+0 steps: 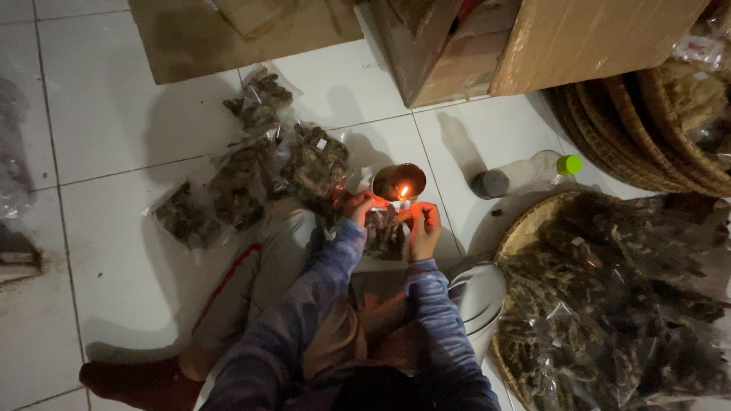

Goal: The person sits on the floor and seals clear plastic bags filled with dried seafood by pinching the open end and melting it closed over the flame of a small oil lamp. They take filled bags one at a time from a basket, press and melt the opening, and set the sealed bag on the floor beside them.

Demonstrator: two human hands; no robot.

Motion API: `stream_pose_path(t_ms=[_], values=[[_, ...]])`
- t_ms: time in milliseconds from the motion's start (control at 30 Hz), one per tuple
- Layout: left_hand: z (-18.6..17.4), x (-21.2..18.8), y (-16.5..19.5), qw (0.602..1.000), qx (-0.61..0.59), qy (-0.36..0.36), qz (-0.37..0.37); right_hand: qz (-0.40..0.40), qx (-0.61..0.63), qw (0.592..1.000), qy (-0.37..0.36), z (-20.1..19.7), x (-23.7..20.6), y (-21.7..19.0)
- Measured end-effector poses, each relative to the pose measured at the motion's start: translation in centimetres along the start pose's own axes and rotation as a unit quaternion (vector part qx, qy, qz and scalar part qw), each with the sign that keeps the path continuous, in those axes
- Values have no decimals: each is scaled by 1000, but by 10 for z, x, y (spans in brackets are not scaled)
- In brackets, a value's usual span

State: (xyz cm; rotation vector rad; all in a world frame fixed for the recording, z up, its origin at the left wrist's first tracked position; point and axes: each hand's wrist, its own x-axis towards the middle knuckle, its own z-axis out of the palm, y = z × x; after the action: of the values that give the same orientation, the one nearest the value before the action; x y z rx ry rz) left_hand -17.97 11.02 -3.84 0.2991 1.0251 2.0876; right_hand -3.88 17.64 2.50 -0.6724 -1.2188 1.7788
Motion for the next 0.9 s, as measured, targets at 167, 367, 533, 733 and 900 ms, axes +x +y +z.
stream_pose_path(t_ms=[167, 367, 533, 733, 900], values=[[5, -6, 1, 997, 67, -5, 38, -1, -3, 1000, 6, -4, 2, -1], [10, -13, 7, 999, 47, -4, 0, 2, -19, 999, -32, -13, 3, -2], [-3, -14, 0, 998, 41, -41, 9, -88, -162, 977, -111, -23, -1, -24], [-1, -12, 0, 981, 156, -119, 13, -85, -341, 911, -214, -22, -19, -65], [10, -34, 3, 968, 240, -69, -2, -154, -420, 871, -205, -15, -24, -68]])
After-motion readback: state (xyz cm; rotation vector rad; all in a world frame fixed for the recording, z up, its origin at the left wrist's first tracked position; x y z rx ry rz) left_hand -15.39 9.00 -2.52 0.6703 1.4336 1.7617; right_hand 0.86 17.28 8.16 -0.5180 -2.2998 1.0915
